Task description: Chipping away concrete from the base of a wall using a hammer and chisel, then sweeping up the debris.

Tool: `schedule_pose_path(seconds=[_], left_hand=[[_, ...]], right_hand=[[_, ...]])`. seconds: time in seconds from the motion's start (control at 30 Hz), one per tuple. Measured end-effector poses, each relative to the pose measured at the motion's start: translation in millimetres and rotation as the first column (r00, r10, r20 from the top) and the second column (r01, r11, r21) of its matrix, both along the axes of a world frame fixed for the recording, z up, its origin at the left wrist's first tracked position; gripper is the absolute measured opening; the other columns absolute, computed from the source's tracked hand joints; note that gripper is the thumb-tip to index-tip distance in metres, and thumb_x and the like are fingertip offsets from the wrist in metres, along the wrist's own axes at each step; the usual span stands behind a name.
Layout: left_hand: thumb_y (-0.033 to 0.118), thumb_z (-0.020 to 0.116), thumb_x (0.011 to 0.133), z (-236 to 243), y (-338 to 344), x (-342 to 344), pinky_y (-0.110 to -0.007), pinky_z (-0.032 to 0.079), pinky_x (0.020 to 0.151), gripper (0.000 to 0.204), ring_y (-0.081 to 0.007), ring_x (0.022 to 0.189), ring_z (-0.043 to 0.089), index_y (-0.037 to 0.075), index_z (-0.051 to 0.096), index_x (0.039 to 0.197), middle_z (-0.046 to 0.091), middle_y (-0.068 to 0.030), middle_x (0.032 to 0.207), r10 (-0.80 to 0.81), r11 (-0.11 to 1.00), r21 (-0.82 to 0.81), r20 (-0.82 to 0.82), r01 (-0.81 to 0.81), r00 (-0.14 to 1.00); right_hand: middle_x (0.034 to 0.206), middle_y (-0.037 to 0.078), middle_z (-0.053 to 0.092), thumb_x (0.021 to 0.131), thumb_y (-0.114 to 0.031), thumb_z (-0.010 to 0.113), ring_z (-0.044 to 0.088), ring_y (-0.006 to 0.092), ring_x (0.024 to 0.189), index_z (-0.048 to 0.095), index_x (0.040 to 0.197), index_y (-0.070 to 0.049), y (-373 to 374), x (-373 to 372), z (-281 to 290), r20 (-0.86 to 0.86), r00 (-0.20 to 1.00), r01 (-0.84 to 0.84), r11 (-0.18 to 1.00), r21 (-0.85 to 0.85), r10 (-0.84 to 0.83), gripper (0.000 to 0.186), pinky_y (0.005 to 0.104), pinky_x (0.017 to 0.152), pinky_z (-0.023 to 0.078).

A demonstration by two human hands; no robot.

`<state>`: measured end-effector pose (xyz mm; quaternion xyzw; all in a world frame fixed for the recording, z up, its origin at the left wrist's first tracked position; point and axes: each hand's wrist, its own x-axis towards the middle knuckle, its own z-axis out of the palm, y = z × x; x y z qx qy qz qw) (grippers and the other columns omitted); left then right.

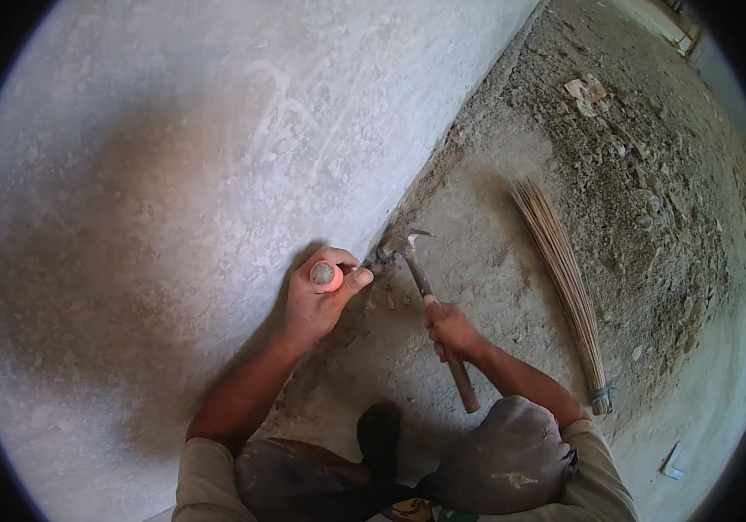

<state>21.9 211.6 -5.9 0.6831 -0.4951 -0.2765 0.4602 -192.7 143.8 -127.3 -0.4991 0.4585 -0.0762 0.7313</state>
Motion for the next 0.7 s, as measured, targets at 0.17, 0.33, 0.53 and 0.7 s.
schedule_pose_path(seconds=[0.17, 0.33, 0.53, 0.7], left_hand=[[0.012, 0.074, 0.082, 3, 6, 2, -0.024, 0.043, 0.066, 0.017, -0.0077, 0.071, 0.048, 0.004, 0.059, 0.086, 0.054, 0.0003, 0.077, -0.018, 1.0, -0.01, 0.004, 0.019, 1.0], [0.012, 0.075, 0.081, 8, 11, -1, -0.024, 0.042, 0.065, 0.018, -0.0075, 0.07, 0.048, 0.004, 0.059, 0.086, 0.054, 0.0007, 0.075, -0.032, 0.999, -0.025, 0.021, 0.032, 0.999], [0.012, 0.074, 0.082, 9, 9, 2, -0.025, 0.043, 0.067, 0.017, -0.0082, 0.073, 0.049, 0.005, 0.059, 0.085, 0.056, -0.0003, 0.079, -0.026, 1.0, 0.013, -0.018, 0.026, 1.0], [0.014, 0.076, 0.081, 13, 18, 4, -0.024, 0.044, 0.067, 0.019, -0.0077, 0.071, 0.05, 0.004, 0.061, 0.086, 0.056, 0.0002, 0.077, -0.05, 0.999, 0.007, 0.019, 0.05, 0.999]], right_hand=[[0.056, 0.005, 0.047, 0.095, -0.052, 0.04, 0.045, 0.016, 0.036, 0.051, 0.081, -0.001, -16, -8, 15, 0.02, 0.999, 0.03, 0.988, 0.152, -0.034, 0.055, 0.0301, 0.033, 0.039], [0.052, 0.003, 0.043, 0.095, -0.055, 0.038, 0.045, 0.0153, 0.036, 0.048, 0.081, -0.004, -17, 4, 39, 0.232, 0.831, 0.515, 0.857, 0.023, -0.505, 0.054, 0.0296, 0.032, 0.04], [0.054, 0.003, 0.045, 0.094, -0.058, 0.037, 0.046, 0.0154, 0.037, 0.05, 0.081, -0.002, -1, -1, 7, -0.107, 0.981, -0.149, 0.983, 0.107, 0.16, 0.059, 0.0315, 0.035, 0.041], [0.054, 0.003, 0.045, 0.095, -0.058, 0.035, 0.046, 0.0149, 0.037, 0.049, 0.079, -0.004, -30, -9, 54, 0.062, 0.968, 0.246, 0.965, -0.092, -0.241, 0.058, 0.0299, 0.035, 0.039]])
